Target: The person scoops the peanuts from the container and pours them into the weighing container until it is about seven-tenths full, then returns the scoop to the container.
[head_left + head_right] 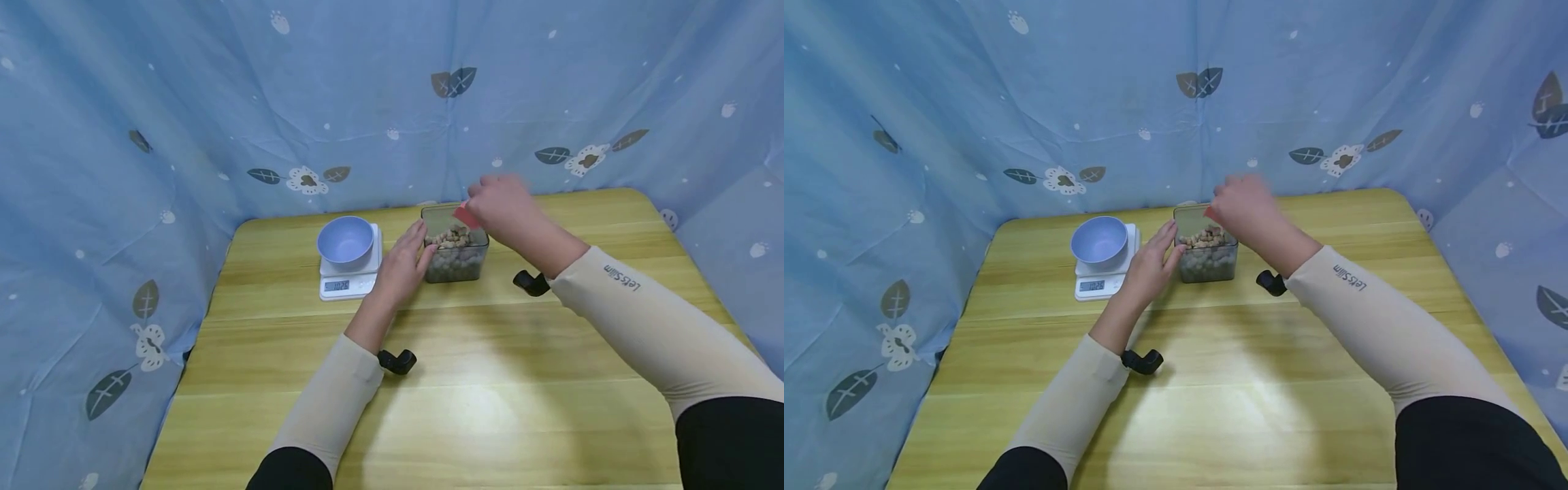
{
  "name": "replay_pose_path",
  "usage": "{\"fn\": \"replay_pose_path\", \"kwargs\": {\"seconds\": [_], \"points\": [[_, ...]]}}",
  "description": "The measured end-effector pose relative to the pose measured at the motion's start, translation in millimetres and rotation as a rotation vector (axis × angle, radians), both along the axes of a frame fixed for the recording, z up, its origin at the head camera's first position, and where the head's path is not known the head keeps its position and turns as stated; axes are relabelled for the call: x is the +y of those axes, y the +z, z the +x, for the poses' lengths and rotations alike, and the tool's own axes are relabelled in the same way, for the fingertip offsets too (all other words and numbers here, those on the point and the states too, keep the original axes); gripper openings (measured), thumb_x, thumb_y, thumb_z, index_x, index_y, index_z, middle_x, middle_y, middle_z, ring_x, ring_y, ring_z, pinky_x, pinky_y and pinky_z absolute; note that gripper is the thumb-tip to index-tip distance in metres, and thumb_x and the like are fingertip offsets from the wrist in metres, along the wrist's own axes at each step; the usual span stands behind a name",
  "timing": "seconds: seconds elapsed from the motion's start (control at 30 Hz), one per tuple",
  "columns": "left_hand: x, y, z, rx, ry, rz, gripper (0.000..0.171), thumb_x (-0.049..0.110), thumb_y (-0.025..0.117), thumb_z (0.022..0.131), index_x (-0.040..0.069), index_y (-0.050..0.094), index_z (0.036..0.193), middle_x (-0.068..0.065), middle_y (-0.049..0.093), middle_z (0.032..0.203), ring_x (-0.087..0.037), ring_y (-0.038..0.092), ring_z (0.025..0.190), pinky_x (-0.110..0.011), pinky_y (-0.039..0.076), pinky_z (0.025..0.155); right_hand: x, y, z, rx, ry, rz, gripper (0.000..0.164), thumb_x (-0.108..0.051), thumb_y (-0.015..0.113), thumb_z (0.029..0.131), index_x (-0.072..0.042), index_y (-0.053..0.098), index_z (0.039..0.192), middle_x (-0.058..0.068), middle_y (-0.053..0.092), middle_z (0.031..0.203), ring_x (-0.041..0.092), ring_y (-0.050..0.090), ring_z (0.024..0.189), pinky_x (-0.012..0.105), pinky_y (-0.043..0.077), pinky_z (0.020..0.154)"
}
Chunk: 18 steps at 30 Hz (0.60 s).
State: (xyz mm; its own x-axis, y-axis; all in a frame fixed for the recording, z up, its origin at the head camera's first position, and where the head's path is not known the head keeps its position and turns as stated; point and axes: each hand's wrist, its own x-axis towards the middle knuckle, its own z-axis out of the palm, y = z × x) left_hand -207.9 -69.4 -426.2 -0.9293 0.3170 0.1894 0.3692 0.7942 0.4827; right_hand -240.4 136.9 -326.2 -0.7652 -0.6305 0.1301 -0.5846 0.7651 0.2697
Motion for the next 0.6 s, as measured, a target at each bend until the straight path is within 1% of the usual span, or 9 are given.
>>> {"fn": "replay_pose_path", "kwargs": {"seconds": [0.1,0.17,0.2,0.3,0.37,0.47,0.53,0.57,0.6], "points": [[-0.1,0.9,0.1,-0.003,-0.001,-0.006,0.059,0.043,0.039,0.106,0.011,0.033,0.154,-0.001,0.025,0.163,-0.020,0.029,0.148,-0.034,0.026,0.121,-9.3,-12.3,-1.1,0.007,0.009,0.111,0.001,-0.012,0.074,0.087,-0.012,0.075,0.087,0.007,0.067,0.087,0.027,0.058,0.081,0.040,0.052,0.064],[0.1,1.1,-0.5,-0.007,-0.004,-0.012,0.059,0.044,0.039,0.105,0.011,0.032,0.154,-0.001,0.025,0.163,-0.019,0.028,0.149,-0.034,0.026,0.121,-11.9,-20.8,-3.7,-0.019,0.022,0.139,0.006,-0.014,0.071,0.090,-0.012,0.076,0.086,0.007,0.067,0.087,0.027,0.059,0.082,0.040,0.054,0.067],[0.3,1.2,-0.8,-0.013,-0.005,-0.012,0.059,0.044,0.039,0.105,0.011,0.032,0.154,0.000,0.024,0.163,-0.019,0.027,0.149,-0.034,0.026,0.121,-11.7,-24.0,-5.1,-0.033,0.031,0.141,0.005,-0.010,0.072,0.089,-0.011,0.075,0.085,0.007,0.067,0.087,0.027,0.060,0.083,0.041,0.055,0.069],[0.4,1.0,-1.4,-0.025,0.002,-0.004,0.060,0.044,0.040,0.105,0.012,0.032,0.155,0.001,0.024,0.163,-0.019,0.027,0.149,-0.034,0.025,0.122,-7.0,-28.8,-10.7,-0.090,0.076,0.064,0.007,-0.002,0.073,0.086,-0.007,0.075,0.082,0.008,0.067,0.084,0.027,0.061,0.079,0.040,0.057,0.068],[0.3,0.9,-1.2,-0.020,0.007,0.002,0.059,0.043,0.041,0.105,0.012,0.033,0.154,0.000,0.025,0.163,-0.019,0.028,0.149,-0.034,0.025,0.122,-1.6,-27.5,-13.6,-0.164,0.086,-0.033,0.012,0.006,0.068,0.086,-0.004,0.073,0.080,0.008,0.065,0.080,0.026,0.060,0.073,0.039,0.055,0.064],[0.2,0.2,-1.3,-0.006,0.008,0.001,0.059,0.042,0.042,0.105,0.011,0.034,0.154,-0.001,0.028,0.162,-0.018,0.028,0.148,-0.033,0.025,0.121,6.7,-24.5,-16.3,-0.272,0.063,-0.170,0.020,0.013,0.061,0.084,-0.003,0.073,0.078,0.009,0.063,0.077,0.025,0.059,0.069,0.037,0.054,0.061],[0.1,-0.5,-1.3,-0.005,0.008,-0.003,0.059,0.043,0.042,0.105,0.012,0.034,0.154,-0.001,0.027,0.162,-0.017,0.028,0.148,-0.033,0.025,0.121,10.7,-24.1,-17.1,-0.311,0.032,-0.234,0.020,0.012,0.060,0.083,-0.004,0.073,0.077,0.009,0.064,0.078,0.025,0.060,0.070,0.038,0.054,0.062],[0.0,-0.7,-1.2,-0.003,0.007,-0.001,0.059,0.043,0.042,0.105,0.012,0.034,0.154,-0.001,0.028,0.162,-0.018,0.029,0.148,-0.033,0.026,0.121,12.0,-25.5,-17.7,-0.308,0.025,-0.252,0.019,0.010,0.061,0.082,-0.004,0.072,0.077,0.009,0.064,0.078,0.026,0.060,0.070,0.039,0.054,0.062],[-0.3,-0.8,-1.1,-0.004,0.008,0.001,0.059,0.044,0.042,0.105,0.012,0.034,0.154,-0.001,0.028,0.162,-0.018,0.029,0.148,-0.033,0.026,0.121,12.4,-27.4,-18.2,-0.301,0.022,-0.263,0.017,0.007,0.063,0.084,-0.005,0.073,0.077,0.009,0.064,0.078,0.026,0.061,0.070,0.039,0.054,0.063]]}}
